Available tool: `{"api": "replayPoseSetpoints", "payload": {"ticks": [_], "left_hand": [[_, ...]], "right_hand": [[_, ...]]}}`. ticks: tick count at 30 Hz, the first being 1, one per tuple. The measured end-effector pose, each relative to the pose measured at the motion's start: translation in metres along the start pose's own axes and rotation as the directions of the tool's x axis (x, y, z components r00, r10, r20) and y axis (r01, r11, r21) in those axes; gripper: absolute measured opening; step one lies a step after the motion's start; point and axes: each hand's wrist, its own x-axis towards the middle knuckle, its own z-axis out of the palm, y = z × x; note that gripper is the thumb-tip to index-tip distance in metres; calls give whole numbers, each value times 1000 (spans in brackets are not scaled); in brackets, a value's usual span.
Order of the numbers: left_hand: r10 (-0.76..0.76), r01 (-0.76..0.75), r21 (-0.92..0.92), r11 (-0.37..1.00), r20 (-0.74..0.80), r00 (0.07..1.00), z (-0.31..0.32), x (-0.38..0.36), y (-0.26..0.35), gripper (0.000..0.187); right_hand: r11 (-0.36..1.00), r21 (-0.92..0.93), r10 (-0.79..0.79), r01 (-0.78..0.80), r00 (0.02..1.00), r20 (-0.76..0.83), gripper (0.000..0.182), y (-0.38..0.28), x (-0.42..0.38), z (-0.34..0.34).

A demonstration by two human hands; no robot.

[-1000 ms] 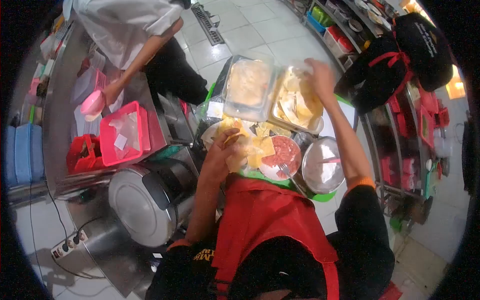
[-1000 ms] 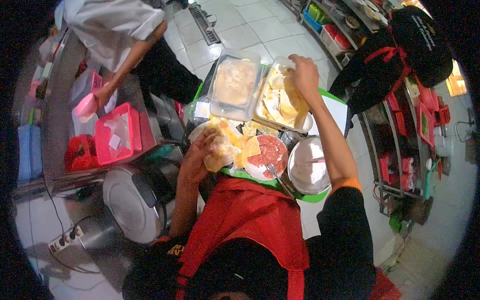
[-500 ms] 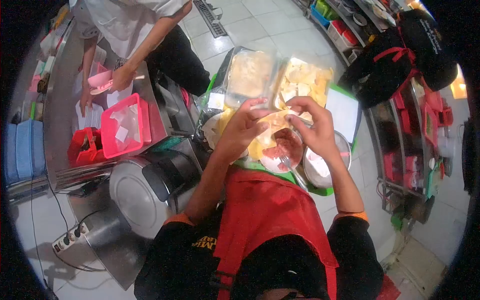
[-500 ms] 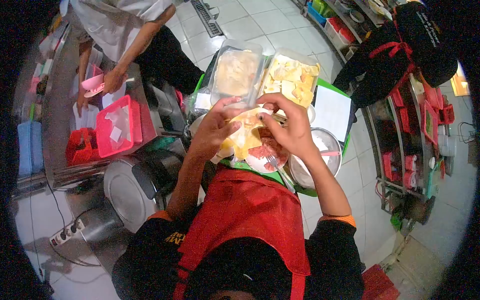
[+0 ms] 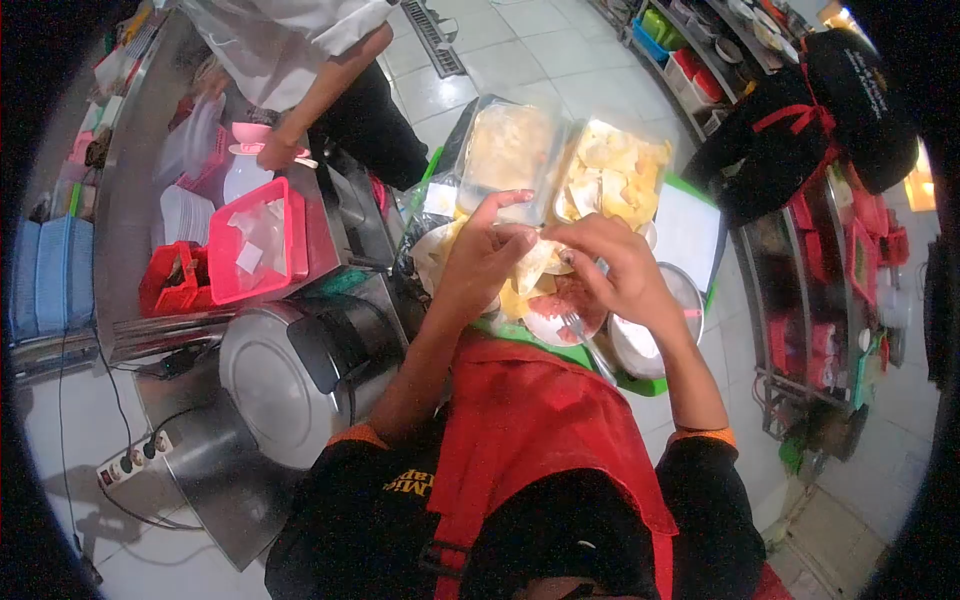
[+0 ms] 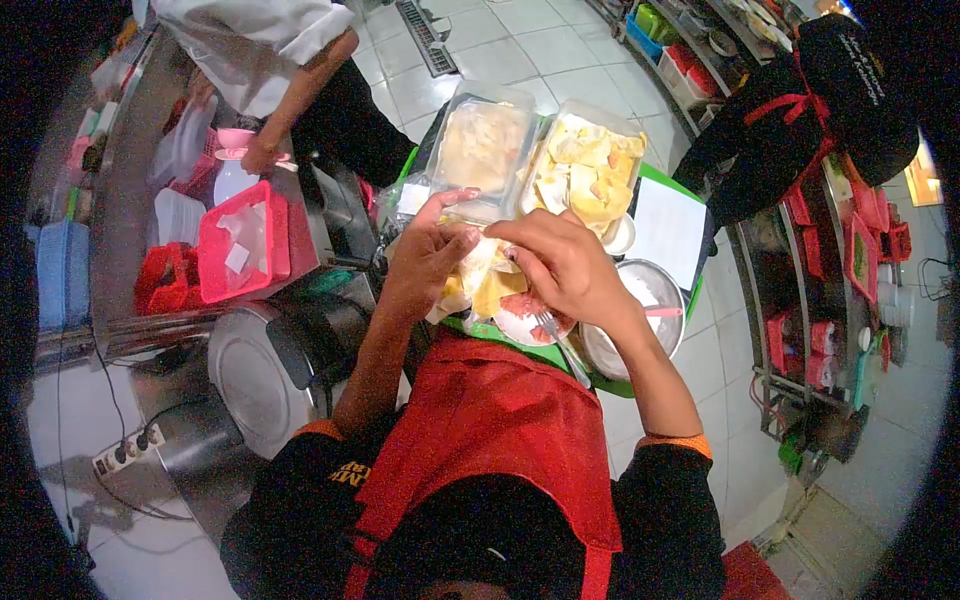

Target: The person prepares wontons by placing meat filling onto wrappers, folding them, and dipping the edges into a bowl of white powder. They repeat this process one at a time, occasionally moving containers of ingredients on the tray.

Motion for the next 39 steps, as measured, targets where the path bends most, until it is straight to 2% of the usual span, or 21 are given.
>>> {"api": "replayPoseSetpoints", "payload": {"ticks": [1,3,4,7,8,9,11,12,13,14,15,17,20,24,26,29,30,31,33,35,39], "left_hand": [[-16,16,-27,1000,3,1000,0,-1,1,45],[-32,32,-55,998,6,999,-2,-2,1,46],[-20,20,-26,999,15,1000,-4,-2,-2,45],[56,-56,70,996,-11,998,-7,3,-14,42],[126,-118,140,983,-45,991,-7,5,-15,40],[127,-120,141,983,-44,991,-5,4,-11,40],[127,-99,233,967,-108,986,-1,-1,4,28],[123,-95,232,968,-108,987,1,-2,8,28],[253,-223,375,900,-34,967,2,-2,12,22],[371,-351,496,794,60,926,3,-1,16,16],[374,-356,494,793,66,925,6,-1,20,16],[187,-192,419,888,54,981,11,-2,25,10],[284,-302,303,904,103,953,14,-1,15,13],[203,-221,285,933,91,975,5,6,-16,13],[254,-257,254,932,45,966,4,7,-30,28],[364,-349,178,920,-55,930,-11,8,-37,39],[129,-120,61,991,-175,976,-13,4,-28,49],[127,-119,59,991,-177,976,-22,1,-32,49],[171,-140,135,981,-252,953,-42,-2,-44,49],[115,-88,105,991,-281,953,-55,-9,-46,46],[40,-47,-15,999,-309,950,-82,-18,-77,41]], "right_hand": [[1000,-1,-1,1,1000,-2,27,2,-1,0],[936,275,262,-218,955,-136,27,8,-7,3],[864,476,305,-166,924,-230,27,12,-6,12],[814,563,382,-144,862,-332,25,10,-4,17],[914,354,314,-199,899,-306,25,14,-8,12],[914,354,313,-197,899,-308,25,11,-6,7],[998,1,-66,67,993,-102,26,-3,0,-10],[998,-7,-56,56,998,-29,29,-8,3,-14],[999,-7,-52,52,998,-32,29,-10,2,-12],[999,51,-11,14,998,-57,32,-12,2,-11],[994,109,30,-22,996,-79,35,-13,3,-10],[993,108,52,-39,991,-120,37,-14,4,-7],[984,136,138,-116,976,-167,41,-11,1,-2],[967,150,229,-205,959,-168,40,-6,-6,9],[967,137,236,-213,956,-175,39,-1,-5,9],[892,126,451,-434,869,-203,36,34,5,-11],[884,97,467,-458,846,-256,34,54,11,-18],[850,132,525,-510,804,-278,33,78,16,-24],[849,50,512,-525,797,-320,33,124,27,-28],[716,258,694,-649,702,-160,36,149,41,-32],[731,315,670,-605,724,-166,40,206,55,-13]]}}
